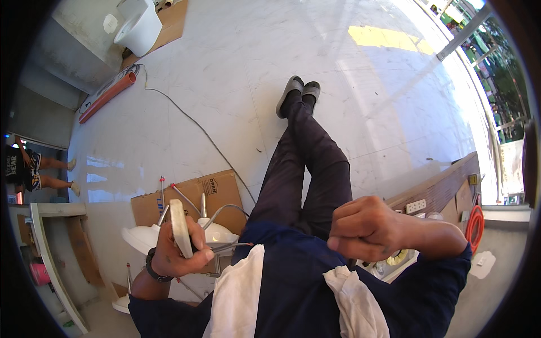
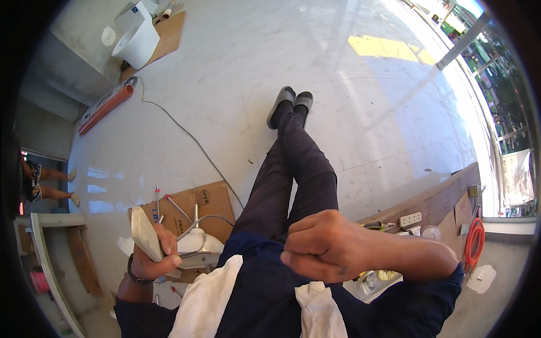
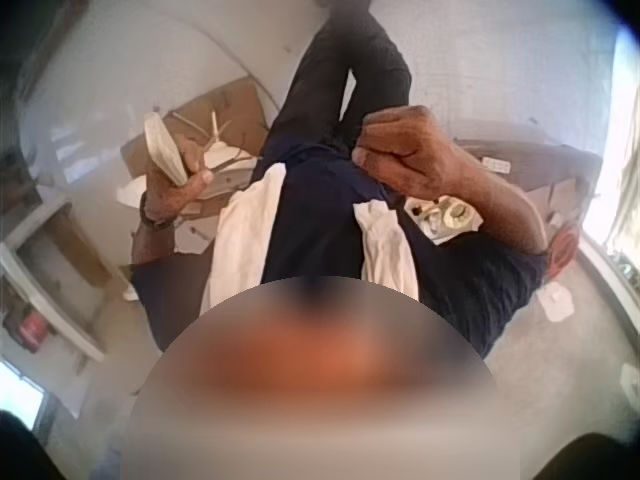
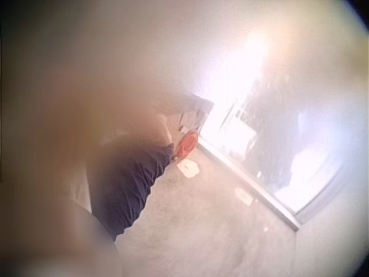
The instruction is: The person strips a wire with pliers and connects it to a small electrical component, then uses a screwdriver to tighten the terminal. The person repeats the stripping and connecting steps while another person watches nearby.
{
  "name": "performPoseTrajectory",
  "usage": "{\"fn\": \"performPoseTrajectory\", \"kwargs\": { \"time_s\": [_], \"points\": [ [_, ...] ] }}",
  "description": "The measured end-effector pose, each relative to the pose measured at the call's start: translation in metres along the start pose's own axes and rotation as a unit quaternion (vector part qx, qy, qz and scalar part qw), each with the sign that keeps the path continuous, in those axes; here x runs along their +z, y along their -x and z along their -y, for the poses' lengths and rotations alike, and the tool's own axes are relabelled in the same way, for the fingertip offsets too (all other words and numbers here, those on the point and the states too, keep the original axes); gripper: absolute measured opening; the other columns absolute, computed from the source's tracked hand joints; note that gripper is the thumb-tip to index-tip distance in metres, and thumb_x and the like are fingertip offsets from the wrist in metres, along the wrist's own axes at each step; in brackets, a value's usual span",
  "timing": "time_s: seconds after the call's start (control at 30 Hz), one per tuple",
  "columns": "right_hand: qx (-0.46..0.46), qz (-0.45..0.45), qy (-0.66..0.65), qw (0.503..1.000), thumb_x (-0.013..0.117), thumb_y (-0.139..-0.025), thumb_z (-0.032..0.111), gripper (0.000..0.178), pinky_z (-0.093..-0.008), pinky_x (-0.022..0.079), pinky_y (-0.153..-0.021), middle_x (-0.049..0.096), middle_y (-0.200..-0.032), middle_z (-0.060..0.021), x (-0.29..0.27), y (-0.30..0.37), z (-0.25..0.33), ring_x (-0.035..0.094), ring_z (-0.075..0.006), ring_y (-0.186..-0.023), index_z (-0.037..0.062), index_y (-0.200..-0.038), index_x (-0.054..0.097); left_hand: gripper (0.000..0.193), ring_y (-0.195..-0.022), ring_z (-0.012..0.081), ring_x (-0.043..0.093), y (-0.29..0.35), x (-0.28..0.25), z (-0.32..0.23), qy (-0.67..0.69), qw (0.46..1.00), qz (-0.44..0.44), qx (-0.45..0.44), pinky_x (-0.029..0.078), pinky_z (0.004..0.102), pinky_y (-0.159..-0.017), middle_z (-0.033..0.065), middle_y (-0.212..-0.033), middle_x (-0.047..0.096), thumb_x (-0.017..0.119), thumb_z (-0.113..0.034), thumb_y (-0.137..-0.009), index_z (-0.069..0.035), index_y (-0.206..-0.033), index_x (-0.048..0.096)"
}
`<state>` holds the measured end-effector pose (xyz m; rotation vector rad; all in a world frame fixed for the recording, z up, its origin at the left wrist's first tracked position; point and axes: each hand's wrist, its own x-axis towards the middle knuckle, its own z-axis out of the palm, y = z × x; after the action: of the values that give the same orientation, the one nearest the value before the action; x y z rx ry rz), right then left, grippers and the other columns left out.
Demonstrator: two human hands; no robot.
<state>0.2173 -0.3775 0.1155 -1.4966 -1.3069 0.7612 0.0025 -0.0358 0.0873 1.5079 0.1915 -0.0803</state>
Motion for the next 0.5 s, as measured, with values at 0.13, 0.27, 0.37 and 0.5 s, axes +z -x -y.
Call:
{"fn": "performPoseTrajectory", "kwargs": {
  "time_s": [0.13,0.27,0.37,0.5],
  "points": [
    [0.125,-0.142,0.113,0.975,0.074,-0.098,0.007,0.015,-0.0313,0.046,-0.055,0.067,-0.072,-0.0099,-0.077,0.051,-0.012,0.061,-0.0145,-0.056,-0.0048,-0.088,0.077,0.024,-0.073,0.0088,0.064,-0.003,-0.018,0.007,-0.072,0.992,-0.07,-0.07,0.052,0.0277,-0.071,0.0007,-0.082,0.068,0.082,-0.004,-0.082,-0.005,-0.099,0.065],
    [0.301,-0.328,0.02,0.896,0.084,-0.092,0.019,0.067,-0.0319,0.054,-0.07,0.075,-0.095,-0.0181,-0.111,0.046,-0.107,0.071,-0.0194,-0.08,-0.0014,-0.15,0.059,0.02,-0.072,0.0078,0.06,-0.037,-0.006,0.041,-0.098,0.99,-0.073,-0.066,0.049,0.028,-0.069,-0.0019,-0.079,0.065,0.08,-0.005,-0.084,-0.006,-0.096,0.065],
    [0.4,-0.271,0.547,0.683,0.091,-0.084,0.018,0.097,-0.0411,0.059,-0.087,0.068,-0.133,-0.0238,-0.066,0.037,-0.144,0.072,-0.0274,-0.103,0.0072,-0.165,0.038,0.018,-0.07,0.0076,0.058,-0.06,0.009,0.064,-0.129,0.984,-0.097,-0.079,0.048,0.0276,-0.067,-0.0029,-0.077,0.063,0.08,-0.006,-0.086,-0.005,-0.094,0.064],
    [0.208,-0.296,0.147,0.921,0.088,-0.088,0.016,0.042,-0.0339,0.057,-0.068,0.073,-0.094,-0.014,0.023,0.015,-0.106,0.07,-0.0215,-0.073,-0.0018,-0.124,0.073,0.016,-0.067,0.0099,0.062,-0.081,0.052,0.089,-0.04,0.985,-0.162,-0.036,0.051,0.0278,-0.064,0.0024,-0.073,0.064,0.077,-0.003,-0.088,-0.004,-0.088,0.061]
  ]
}}
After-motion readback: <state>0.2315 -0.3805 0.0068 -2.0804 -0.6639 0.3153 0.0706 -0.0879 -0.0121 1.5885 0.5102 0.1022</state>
